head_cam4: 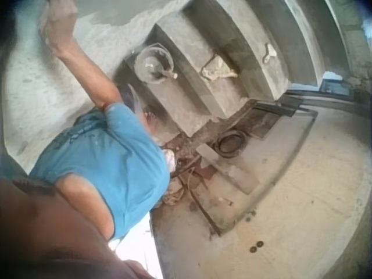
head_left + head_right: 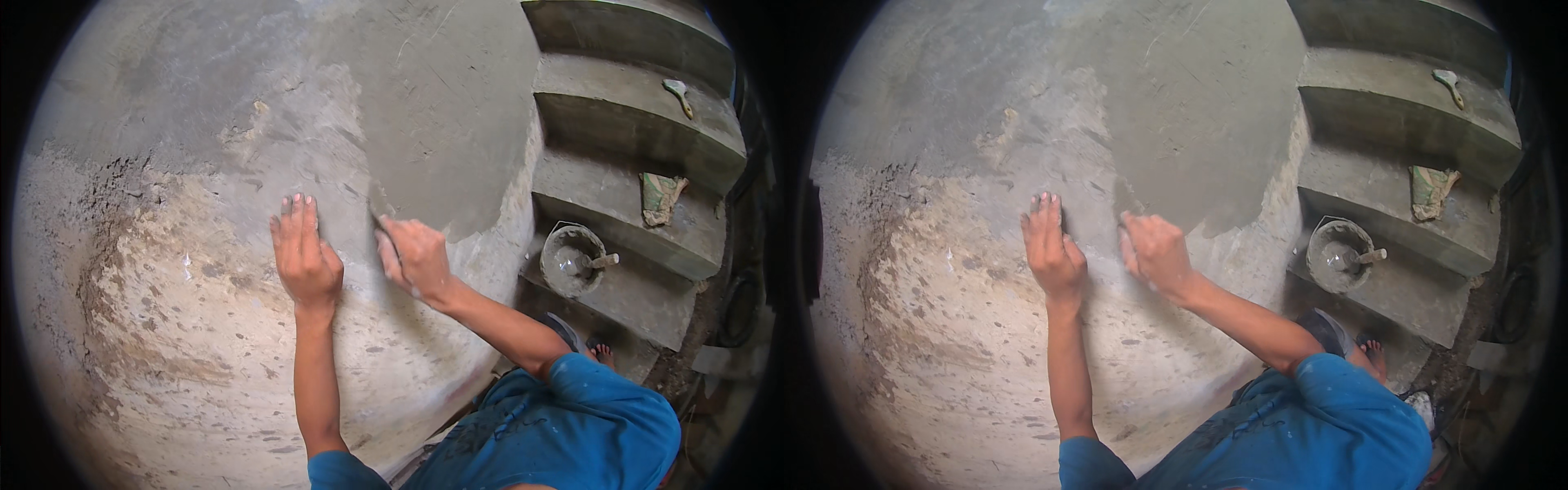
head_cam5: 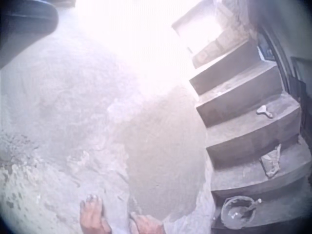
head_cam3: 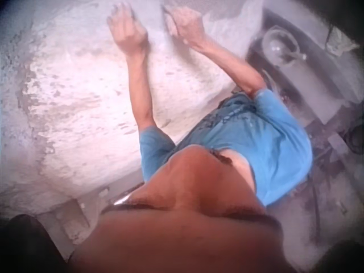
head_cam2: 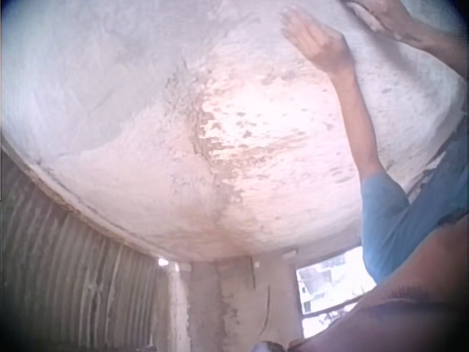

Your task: The person applies wet plaster to a curved wall using a trowel, then smooths the surface with a cloth. The person repeatedly scoops plaster from a bucket and spreads it along the wall, alternating between troweling and wiping motions.

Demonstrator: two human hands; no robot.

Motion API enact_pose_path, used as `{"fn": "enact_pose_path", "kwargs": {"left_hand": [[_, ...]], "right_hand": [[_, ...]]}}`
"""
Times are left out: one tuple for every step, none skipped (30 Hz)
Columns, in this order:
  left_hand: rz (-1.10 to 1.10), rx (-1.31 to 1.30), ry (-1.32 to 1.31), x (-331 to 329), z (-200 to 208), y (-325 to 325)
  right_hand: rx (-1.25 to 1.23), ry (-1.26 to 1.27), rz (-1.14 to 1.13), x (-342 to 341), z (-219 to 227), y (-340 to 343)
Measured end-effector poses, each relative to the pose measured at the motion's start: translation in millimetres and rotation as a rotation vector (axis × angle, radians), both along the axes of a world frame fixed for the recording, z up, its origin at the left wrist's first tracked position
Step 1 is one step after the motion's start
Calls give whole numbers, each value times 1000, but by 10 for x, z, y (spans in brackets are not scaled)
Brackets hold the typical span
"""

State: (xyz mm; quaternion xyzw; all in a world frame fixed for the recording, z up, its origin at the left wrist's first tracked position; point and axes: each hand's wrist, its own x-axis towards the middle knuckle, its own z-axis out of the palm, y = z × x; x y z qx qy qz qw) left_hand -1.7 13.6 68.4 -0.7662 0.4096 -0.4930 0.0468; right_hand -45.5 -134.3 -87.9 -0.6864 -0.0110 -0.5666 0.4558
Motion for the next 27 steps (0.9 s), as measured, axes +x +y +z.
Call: {"fn": "enact_pose_path", "kwargs": {"left_hand": [[-18, -6, 1, 1, 7, 10], [-20, -6, 9, -6, 5, 18], [-41, -16, 3, 8, 24, 15], [-35, -3, 2, 18, 31, 11], [-35, -2, -1, 11, 25, 14], [-27, 3, 4, 4, 18, 15], [-11, -2, -1, -3, 10, 12], [0, -3, -6, -12, -1, 7], [5, 7, -20, -7, -2, -8], [-11, 2, -20, -7, -3, -18], [-31, -4, -30, -6, -1, -27], [-29, -8, -28, -2, 3, -32], [-43, -11, -26, -6, 6, -26], [-42, -8, -17, -10, 14, -17], [-32, -2, -3, -17, 23, 0], [-44, 7, -7, -27, 30, 23], [-46, 8, -10, -27, 38, 43], [-36, 5, -13, -38, 33, 67], [-47, 1, -4, -46, 25, 86], [-51, -1, -2, -48, 23, 94], [-41, -8, 5, -55, 18, 99], [-33, 2, -4, -59, 10, 98], [-20, 6, -8, -52, 0, 78], [9, 11, -10, -36, -6, 47], [0, 9, -20, -29, -11, 23], [10, 9, -27, -24, -13, 0], [52, 13, -19, -16, -15, -25]], "right_hand": [[-121, -46, 73, -83, 61, -42], [-30, -35, -25, -139, 109, -116], [-12, -41, -82, -170, 150, -206], [-16, -129, -166, -178, 181, -293], [17, -7, -203, -172, 206, -358], [41, 42, -260, -158, 228, -391], [140, 121, -353, -145, 246, -386], [6, 90, -286, -137, 261, -341], [-49, 82, -263, -141, 272, -263], [-61, 143, -236, -159, 273, -159], [-103, 6, -170, -193, 260, -42], [-163, -114, -86, -242, 226, 72], [-150, -119, -26, -299, 168, 162], [-267, -228, 38, -355, 85, 208], [-162, -130, 2, -398, -26, 189], [-152, -85, -29, -416, -169, 94], [-193, -98, -60, -401, -343, -79], [-95, -5, -193, -353, -543, -315], [53, 132, -249, -275, -758, -589], [290, 180, -286, -178, -976, -865], [331, 365, -424, -73, -1186, -1107], [396, 557, -432, 28, -1375, -1285], [428, 635, -546, 115, -1529, -1380], [413, 737, -475, 182, -1638, -1390], [426, 842, -468, 226, -1694, -1318], [382, 772, -413, 244, -1693, -1175], [397, 787, -367, 236, -1637, -974]]}}
